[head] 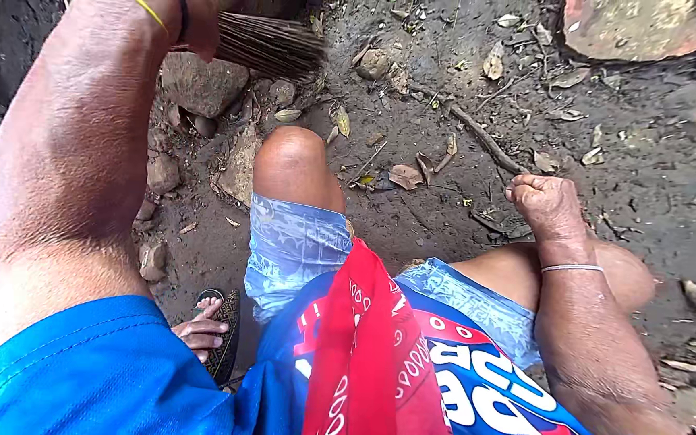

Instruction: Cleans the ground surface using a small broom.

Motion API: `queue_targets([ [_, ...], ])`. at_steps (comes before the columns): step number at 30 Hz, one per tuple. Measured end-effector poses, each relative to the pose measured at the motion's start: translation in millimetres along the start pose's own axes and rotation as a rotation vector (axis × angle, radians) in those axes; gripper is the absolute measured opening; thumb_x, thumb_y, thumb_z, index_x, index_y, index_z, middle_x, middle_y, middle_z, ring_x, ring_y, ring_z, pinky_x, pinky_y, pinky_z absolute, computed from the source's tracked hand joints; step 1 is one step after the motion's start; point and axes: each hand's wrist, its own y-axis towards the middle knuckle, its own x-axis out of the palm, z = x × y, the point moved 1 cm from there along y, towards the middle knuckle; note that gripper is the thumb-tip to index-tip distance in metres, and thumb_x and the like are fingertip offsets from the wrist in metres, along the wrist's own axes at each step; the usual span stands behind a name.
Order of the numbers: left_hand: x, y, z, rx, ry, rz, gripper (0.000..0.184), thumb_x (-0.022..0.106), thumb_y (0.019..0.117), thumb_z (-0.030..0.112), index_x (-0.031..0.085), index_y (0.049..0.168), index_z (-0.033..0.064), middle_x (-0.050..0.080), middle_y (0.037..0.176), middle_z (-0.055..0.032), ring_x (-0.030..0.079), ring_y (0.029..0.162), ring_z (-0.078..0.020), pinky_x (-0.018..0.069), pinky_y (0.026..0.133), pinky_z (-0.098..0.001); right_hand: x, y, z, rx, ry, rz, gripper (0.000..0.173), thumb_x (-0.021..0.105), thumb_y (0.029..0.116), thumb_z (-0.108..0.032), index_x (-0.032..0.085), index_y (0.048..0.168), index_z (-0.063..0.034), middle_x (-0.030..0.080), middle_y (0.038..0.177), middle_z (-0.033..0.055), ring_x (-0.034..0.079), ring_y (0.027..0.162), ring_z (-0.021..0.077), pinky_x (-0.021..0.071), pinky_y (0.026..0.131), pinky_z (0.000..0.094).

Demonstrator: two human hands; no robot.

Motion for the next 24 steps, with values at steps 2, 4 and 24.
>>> queue_targets([
  [2, -2.3, 3.0, -9.4, -0.005, 0.023, -0.073, 0.025, 0.08, 0.0782, 0.011, 0.059, 0.074, -0.0022, 0.057, 0.074, -0.0224, 0.057, 0.071, -0.0388, 0.0419, 0.063, -0.061, 0.4, 0.4, 2.1, 0.003, -0.007, 0.002, 0.034, 0.045, 0.0948, -0.016, 0.069, 0.097, 0.0088, 0.066, 0.087, 0.0334, 0.064, 0.086, 0.0534, 0.0424, 0.073, 0.0734],
  [4, -4.3, -8.9, -11.0, 0.005, 0.023, -0.161, 0.035, 0.069, 0.0933, 0.024, 0.057, 0.079, -0.0054, 0.058, 0.078, -0.0284, 0.059, 0.074, -0.0456, 0.0412, 0.063, -0.0658, -1.0, 0.7, -0.8, 0.027, -0.004, -0.005, 0.032, 0.046, 0.0965, -0.015, 0.069, 0.097, 0.0077, 0.065, 0.087, 0.0328, 0.064, 0.085, 0.0525, 0.0428, 0.073, 0.0736],
  [24, 133.9, -22.1, 40.6, 0.177, -0.388, -0.465, 0.065, 0.069, 0.0899, 0.006, 0.046, 0.15, 0.0023, 0.063, 0.123, -0.033, 0.06, 0.118, -0.0503, 0.0437, 0.098, -0.0681, 3.2, 5.0, 3.2, -0.01, -0.018, 0.002, 0.031, 0.045, 0.0943, -0.014, 0.067, 0.087, 0.0073, 0.063, 0.077, 0.0291, 0.063, 0.076, 0.0489, 0.0424, 0.067, 0.0696],
])
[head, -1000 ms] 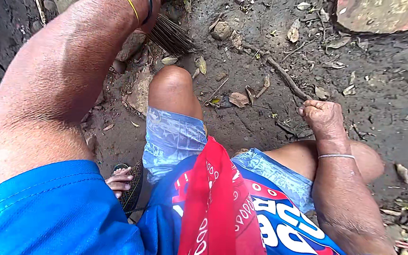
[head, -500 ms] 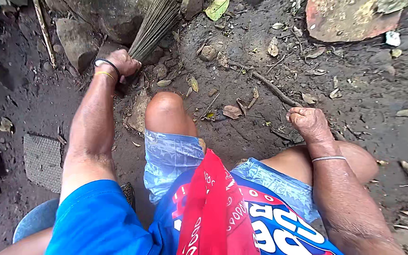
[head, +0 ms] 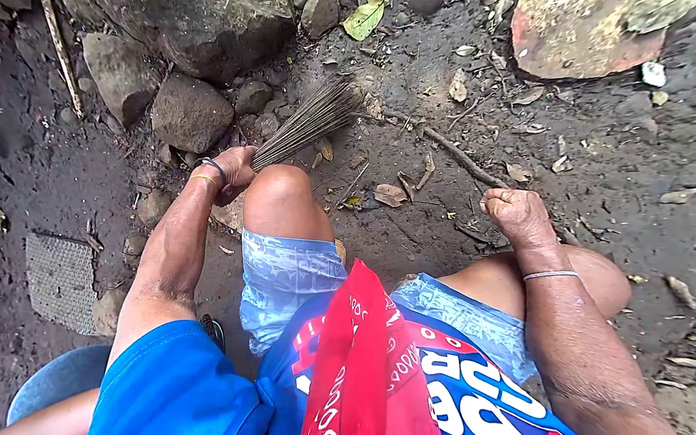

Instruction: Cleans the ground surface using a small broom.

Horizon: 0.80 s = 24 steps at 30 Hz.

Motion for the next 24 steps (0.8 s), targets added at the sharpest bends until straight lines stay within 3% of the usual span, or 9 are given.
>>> queue_targets([
  [6, -2.3, -1.6, 13.9, -0.07, 0.15, -0.05, 0.055, 0.065, 0.0949, 0.007, 0.048, 0.146, -0.0016, 0.061, 0.129, -0.0334, 0.058, 0.123, -0.0508, 0.043, 0.1, -0.0692, -0.6, -0.1, -3.2, -0.026, -0.011, 0.009, 0.031, 0.045, 0.0944, -0.013, 0.066, 0.084, 0.0063, 0.062, 0.073, 0.0276, 0.062, 0.073, 0.0476, 0.0421, 0.064, 0.0675],
  [14, 3.3, -4.2, 15.2, -0.079, 0.157, -0.027, 0.044, 0.061, 0.1015, 0.013, 0.051, 0.141, -0.0026, 0.062, 0.127, -0.0328, 0.059, 0.122, -0.0509, 0.0444, 0.099, -0.0694, -2.5, -1.9, -7.2, 0.017, -0.005, -0.018, 0.031, 0.045, 0.0956, -0.013, 0.067, 0.088, 0.0085, 0.062, 0.076, 0.0297, 0.062, 0.076, 0.049, 0.0422, 0.068, 0.0694],
  [17, 2.4, -11.2, 11.8, -0.069, 0.092, -0.001, 0.057, 0.065, 0.0967, 0.01, 0.044, 0.149, 0.0012, 0.061, 0.129, -0.033, 0.059, 0.122, -0.0511, 0.0437, 0.1, -0.0696, -2.8, -3.0, -7.0, 0.025, 0.005, -0.019, 0.031, 0.046, 0.0955, -0.013, 0.068, 0.09, 0.0081, 0.062, 0.077, 0.0295, 0.062, 0.076, 0.0478, 0.0423, 0.068, 0.0685],
  [20, 0.0, -16.1, 10.1, -0.067, 0.057, 0.006, 0.077, 0.069, 0.0937, 0.01, 0.031, 0.161, 0.0085, 0.059, 0.133, -0.0331, 0.057, 0.125, -0.0515, 0.0425, 0.102, -0.0693, -2.3, -3.6, -5.0, 0.023, 0.006, -0.02, 0.032, 0.046, 0.0946, -0.014, 0.068, 0.089, 0.0083, 0.063, 0.078, 0.0292, 0.062, 0.076, 0.0473, 0.0424, 0.068, 0.0684],
  [24, -2.3, -15.2, 13.7, -0.085, 0.13, -0.043, 0.075, 0.065, 0.0953, 0.007, 0.03, 0.161, 0.0086, 0.059, 0.133, -0.0345, 0.056, 0.125, -0.0533, 0.0411, 0.102, -0.0708, -2.2, -3.2, -7.4, 0.048, 0.005, -0.032, 0.032, 0.045, 0.0951, -0.014, 0.067, 0.09, 0.0074, 0.062, 0.077, 0.0284, 0.061, 0.075, 0.0469, 0.041, 0.067, 0.068],
])
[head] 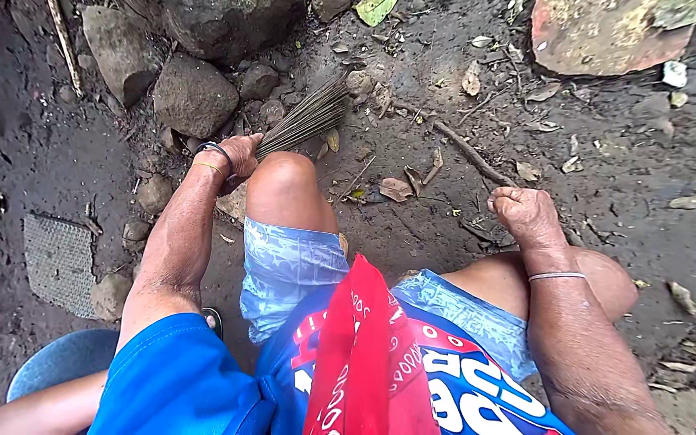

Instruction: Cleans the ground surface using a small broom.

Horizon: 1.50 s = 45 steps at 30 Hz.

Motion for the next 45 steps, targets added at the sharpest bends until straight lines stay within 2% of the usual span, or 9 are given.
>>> queue_targets([
  [14, -12.4, -7.8, 20.7, -0.031, 0.122, -0.051, 0.064, 0.063, 0.0973, 0.007, 0.036, 0.154, 0.0017, 0.06, 0.128, -0.034, 0.059, 0.121, -0.0517, 0.045, 0.098, -0.0693, 1.9, 1.5, 1.8, -0.002, -0.008, -0.012, 0.032, 0.045, 0.0957, -0.013, 0.069, 0.094, 0.0087, 0.065, 0.084, 0.032, 0.064, 0.082, 0.0515, 0.0423, 0.072, 0.0717],
  [18, -15.8, -4.3, 22.9, -0.028, 0.167, -0.066, 0.062, 0.065, 0.0947, 0.007, 0.038, 0.15, 0.0001, 0.063, 0.118, -0.0311, 0.064, 0.108, -0.0477, 0.0502, 0.086, -0.0643, 1.0, 1.1, 0.7, 0.008, -0.01, -0.024, 0.033, 0.045, 0.0964, -0.014, 0.069, 0.095, 0.0084, 0.065, 0.085, 0.0319, 0.063, 0.084, 0.0513, 0.0424, 0.073, 0.0718],
  [20, -17.9, 1.1, 20.9, -0.021, 0.179, -0.076, 0.059, 0.064, 0.0966, 0.01, 0.04, 0.149, 0.0003, 0.063, 0.116, -0.0309, 0.065, 0.104, -0.0477, 0.0506, 0.084, -0.0653, 0.7, 1.0, 0.9, 0.013, -0.013, -0.035, 0.033, 0.045, 0.097, -0.014, 0.069, 0.097, 0.0085, 0.065, 0.085, 0.0324, 0.063, 0.083, 0.0515, 0.0421, 0.073, 0.0731],
  [23, -21.9, 10.1, 15.7, 0.001, 0.195, -0.08, 0.056, 0.066, 0.0925, 0.01, 0.045, 0.144, 0.0002, 0.065, 0.106, -0.0269, 0.066, 0.094, -0.0434, 0.0504, 0.077, -0.063, 1.7, 1.8, 3.3, 0.015, -0.02, -0.031, 0.033, 0.045, 0.0953, -0.015, 0.069, 0.095, 0.007, 0.064, 0.083, 0.031, 0.063, 0.081, 0.0504, 0.042, 0.071, 0.0717],
  [26, -29.2, 10.6, 17.9, -0.01, 0.198, -0.103, 0.06, 0.067, 0.0927, 0.01, 0.043, 0.147, -0.0009, 0.065, 0.108, -0.0271, 0.066, 0.095, -0.0415, 0.0505, 0.079, -0.0611, 2.1, 1.9, 3.9, 0.008, -0.029, -0.031, 0.033, 0.045, 0.0954, -0.015, 0.069, 0.095, 0.0078, 0.064, 0.083, 0.0317, 0.063, 0.081, 0.0518, 0.042, 0.071, 0.0725],
  [30, -32.2, 17.4, 14.5, 0.018, 0.209, -0.094, 0.054, 0.073, 0.088, 0.012, 0.053, 0.136, -0.0021, 0.066, 0.099, -0.0235, 0.065, 0.087, -0.0378, 0.0497, 0.073, -0.0584, 1.9, 1.8, 3.5, 0.012, -0.033, -0.025, 0.032, 0.045, 0.0945, -0.015, 0.068, 0.091, 0.0077, 0.063, 0.081, 0.0312, 0.062, 0.079, 0.0503, 0.0415, 0.07, 0.0714],
  [36, -36.1, 12.9, 21.4, 0.013, 0.23, -0.109, 0.058, 0.071, 0.0894, 0.011, 0.049, 0.14, -0.0047, 0.065, 0.099, -0.0236, 0.064, 0.085, -0.0363, 0.0492, 0.072, -0.056, 1.4, 0.4, 3.2, -0.004, -0.019, -0.018, 0.031, 0.046, 0.0945, -0.015, 0.067, 0.09, 0.0064, 0.063, 0.079, 0.0291, 0.062, 0.077, 0.0485, 0.0413, 0.068, 0.0698],
  [41, -37.3, 16.4, 20.7, 0.026, 0.225, -0.115, 0.064, 0.072, 0.0898, 0.012, 0.044, 0.145, -0.0054, 0.065, 0.102, -0.0253, 0.064, 0.088, -0.0372, 0.0499, 0.075, -0.0566, 1.0, 1.4, 4.6, -0.007, -0.026, -0.026, 0.032, 0.046, 0.0948, -0.015, 0.069, 0.092, 0.007, 0.065, 0.083, 0.032, 0.063, 0.083, 0.0518, 0.0417, 0.071, 0.0726],
  [45, -38.2, 14.9, 22.5, 0.011, 0.239, -0.118, 0.061, 0.072, 0.0907, 0.013, 0.046, 0.143, -0.0044, 0.064, 0.097, -0.0224, 0.062, 0.079, -0.0325, 0.0489, 0.069, -0.052, 1.4, 2.4, 5.2, -0.001, -0.031, -0.019, 0.031, 0.048, 0.094, -0.017, 0.069, 0.09, 0.0058, 0.065, 0.082, 0.0314, 0.063, 0.082, 0.0518, 0.0412, 0.07, 0.0725],
])
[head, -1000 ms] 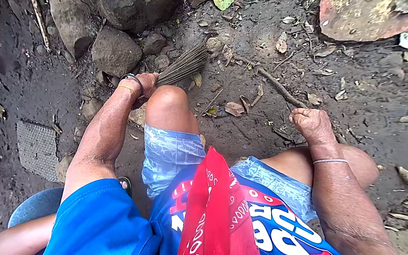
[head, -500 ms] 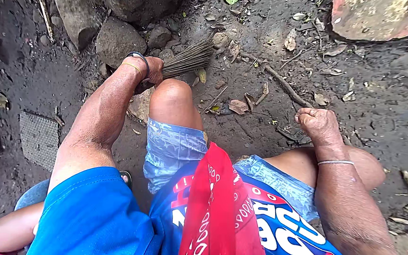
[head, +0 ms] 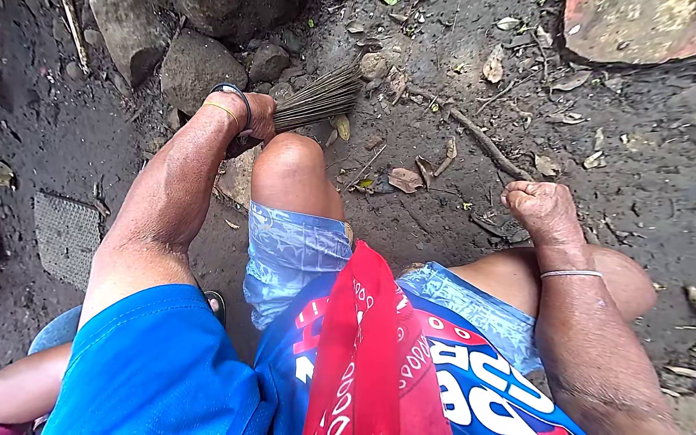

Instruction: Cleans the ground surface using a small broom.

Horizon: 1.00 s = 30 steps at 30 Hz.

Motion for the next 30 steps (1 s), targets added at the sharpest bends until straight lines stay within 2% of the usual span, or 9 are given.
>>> queue_targets([
  [3, 0.1, -0.2, -0.3, -0.005, 0.008, 0.003, 0.059, 0.072, 0.09, 0.014, 0.048, 0.141, -0.0042, 0.062, 0.091, -0.0206, 0.059, 0.073, -0.0304, 0.0463, 0.064, -0.0499, 0.3, 0.5, 0.3, -0.007, -0.005, 0.0, 0.032, 0.047, 0.0939, -0.017, 0.069, 0.09, 0.0061, 0.065, 0.083, 0.0318, 0.063, 0.082, 0.0528, 0.0413, 0.07, 0.0733],
  [5, 0.1, -0.7, 0.2, -0.01, 0.011, 0.008, 0.057, 0.072, 0.0903, 0.015, 0.049, 0.138, -0.0054, 0.063, 0.093, -0.0227, 0.061, 0.076, -0.0335, 0.047, 0.066, -0.053, 0.5, 0.7, 0.2, -0.013, -0.011, -0.002, 0.032, 0.046, 0.0948, -0.015, 0.068, 0.09, 0.0069, 0.064, 0.082, 0.0321, 0.063, 0.08, 0.053, 0.0413, 0.068, 0.0729],
  [8, 0.5, -1.2, -0.3, -0.012, 0.026, 0.013, 0.055, 0.072, 0.0906, 0.016, 0.05, 0.137, -0.0053, 0.063, 0.092, -0.0219, 0.06, 0.075, -0.0326, 0.0465, 0.065, -0.0525, 0.9, 0.7, 1.8, -0.03, -0.015, -0.001, 0.032, 0.046, 0.0936, -0.016, 0.068, 0.089, 0.0065, 0.063, 0.079, 0.0308, 0.062, 0.077, 0.0514, 0.0413, 0.066, 0.071],
  [14, -0.8, -2.0, 0.6, -0.001, 0.021, 0.012, 0.056, 0.07, 0.0913, 0.014, 0.049, 0.139, -0.0061, 0.063, 0.094, -0.0229, 0.06, 0.076, -0.0324, 0.0459, 0.066, -0.0518, 1.6, 0.7, 2.8, -0.024, 0.0, 0.005, 0.033, 0.046, 0.0939, -0.016, 0.069, 0.092, 0.0078, 0.064, 0.083, 0.0325, 0.063, 0.08, 0.0526, 0.0414, 0.069, 0.073],
  [18, -1.0, -1.4, 1.3, -0.017, 0.021, 0.008, 0.054, 0.072, 0.0908, 0.015, 0.051, 0.136, -0.0054, 0.063, 0.092, -0.0204, 0.06, 0.074, -0.0299, 0.0469, 0.066, -0.0503, 1.2, 1.1, 1.3, -0.027, -0.007, 0.004, 0.033, 0.046, 0.094, -0.016, 0.069, 0.091, 0.0077, 0.065, 0.084, 0.033, 0.064, 0.083, 0.054, 0.0415, 0.07, 0.074],
  [23, -0.9, -1.7, 3.3, -0.034, 0.025, 0.01, 0.059, 0.071, 0.091, 0.014, 0.047, 0.141, -0.0053, 0.064, 0.099, -0.0245, 0.063, 0.082, -0.0355, 0.0489, 0.07, -0.0547, 1.0, 0.1, 0.2, -0.026, -0.004, 0.006, 0.034, 0.045, 0.0948, -0.015, 0.069, 0.094, 0.0086, 0.065, 0.086, 0.0338, 0.064, 0.085, 0.0547, 0.0415, 0.072, 0.0744],
  [25, -1.1, -3.6, 4.7, -0.039, 0.032, 0.014, 0.055, 0.071, 0.091, 0.014, 0.049, 0.137, -0.0048, 0.063, 0.095, -0.0229, 0.061, 0.078, -0.034, 0.0475, 0.067, -0.0536, 1.1, -0.5, 2.0, -0.023, -0.006, 0.01, 0.033, 0.045, 0.0946, -0.015, 0.07, 0.095, 0.0072, 0.066, 0.086, 0.0327, 0.064, 0.084, 0.0539, 0.0423, 0.071, 0.0739],
  [30, -2.0, -4.3, 5.5, -0.027, 0.038, 0.012, 0.051, 0.07, 0.0914, 0.014, 0.051, 0.134, -0.0064, 0.063, 0.095, -0.0233, 0.062, 0.079, -0.0345, 0.0477, 0.068, -0.0543, 1.2, -2.6, 0.8, -0.036, -0.012, 0.022, 0.033, 0.045, 0.0937, -0.016, 0.068, 0.09, 0.0074, 0.064, 0.082, 0.0318, 0.063, 0.081, 0.0532, 0.0412, 0.068, 0.0729],
])
